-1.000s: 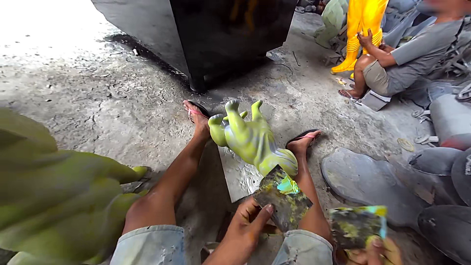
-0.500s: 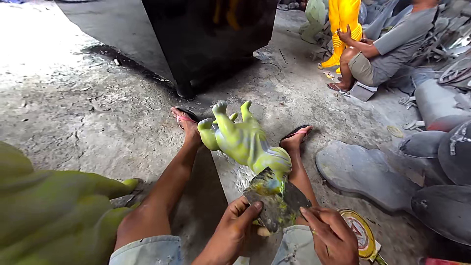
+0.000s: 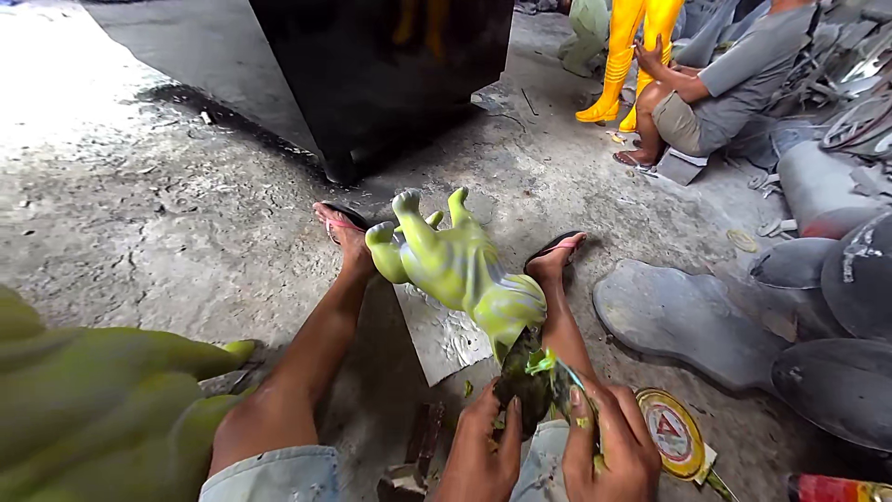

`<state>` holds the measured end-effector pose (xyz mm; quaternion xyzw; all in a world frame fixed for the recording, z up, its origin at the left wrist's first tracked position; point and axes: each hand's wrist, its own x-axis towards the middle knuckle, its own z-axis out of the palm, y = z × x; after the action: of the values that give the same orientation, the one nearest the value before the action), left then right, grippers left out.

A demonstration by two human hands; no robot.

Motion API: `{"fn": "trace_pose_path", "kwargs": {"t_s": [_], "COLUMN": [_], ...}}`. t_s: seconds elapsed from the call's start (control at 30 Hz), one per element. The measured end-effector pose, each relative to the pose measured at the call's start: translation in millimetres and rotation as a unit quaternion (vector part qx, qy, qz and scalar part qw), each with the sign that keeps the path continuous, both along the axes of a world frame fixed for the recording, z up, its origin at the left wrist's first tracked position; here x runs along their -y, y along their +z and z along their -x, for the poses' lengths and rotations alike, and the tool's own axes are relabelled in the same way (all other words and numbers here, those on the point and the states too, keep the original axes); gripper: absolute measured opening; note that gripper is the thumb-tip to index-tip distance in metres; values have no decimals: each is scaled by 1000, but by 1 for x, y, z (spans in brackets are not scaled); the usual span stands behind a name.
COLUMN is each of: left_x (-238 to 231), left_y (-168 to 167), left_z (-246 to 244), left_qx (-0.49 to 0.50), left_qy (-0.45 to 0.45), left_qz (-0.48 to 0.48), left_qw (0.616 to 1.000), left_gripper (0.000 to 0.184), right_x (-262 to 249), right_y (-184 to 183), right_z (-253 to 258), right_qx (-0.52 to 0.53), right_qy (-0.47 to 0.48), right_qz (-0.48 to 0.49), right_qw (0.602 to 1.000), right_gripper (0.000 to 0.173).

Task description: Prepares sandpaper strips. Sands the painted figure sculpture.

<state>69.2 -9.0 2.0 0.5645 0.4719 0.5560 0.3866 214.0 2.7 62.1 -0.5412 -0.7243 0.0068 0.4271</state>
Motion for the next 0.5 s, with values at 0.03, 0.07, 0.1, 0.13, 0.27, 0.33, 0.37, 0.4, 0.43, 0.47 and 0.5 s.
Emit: {"fn": "trace_pose_path", "kwargs": {"t_s": [0.03,0.07,0.1,0.13,0.27,0.33,0.37,0.4,0.43,0.47,0.5], "left_x": [1,1,-1,-2,0,-3,-5,-6,-6,-6,-5], "left_y": [0,-1,-2,-3,1,1,3,8,15,22,29], "left_z": [0,0,0,1,1,3,7,13,20,28,36], "left_qx": [0,-2,-2,0,9,4,14,43,98,178,268], "left_qy": [3,6,10,12,6,-3,-16,-41,-75,-118,-161], "left_qz": [2,1,5,12,9,-4,7,33,68,110,151], "left_qw": [1000,1000,1000,1000,1000,1000,1000,998,990,971,938], "left_gripper": [21,22,22,22,21,21,21,20,19,19,20], "right_x": [3,5,6,7,-2,-3,-3,-4,-8,-13,-17], "right_y": [-4,-8,-10,-8,-7,-9,-7,-5,-8,-14,-21], "right_z": [2,6,8,7,-5,-7,-11,-19,-30,-41,-52], "right_qx": [15,29,31,19,-17,-18,-31,-44,-54,-58,-58], "right_qy": [-1,9,22,28,5,52,75,97,122,150,180], "right_qz": [7,10,7,7,7,15,10,1,-16,-32,-37], "right_qw": [1000,999,999,999,1000,998,997,994,991,986,981], "right_gripper": [28,28,28,28,26,25,24,25,27,29,30]}}
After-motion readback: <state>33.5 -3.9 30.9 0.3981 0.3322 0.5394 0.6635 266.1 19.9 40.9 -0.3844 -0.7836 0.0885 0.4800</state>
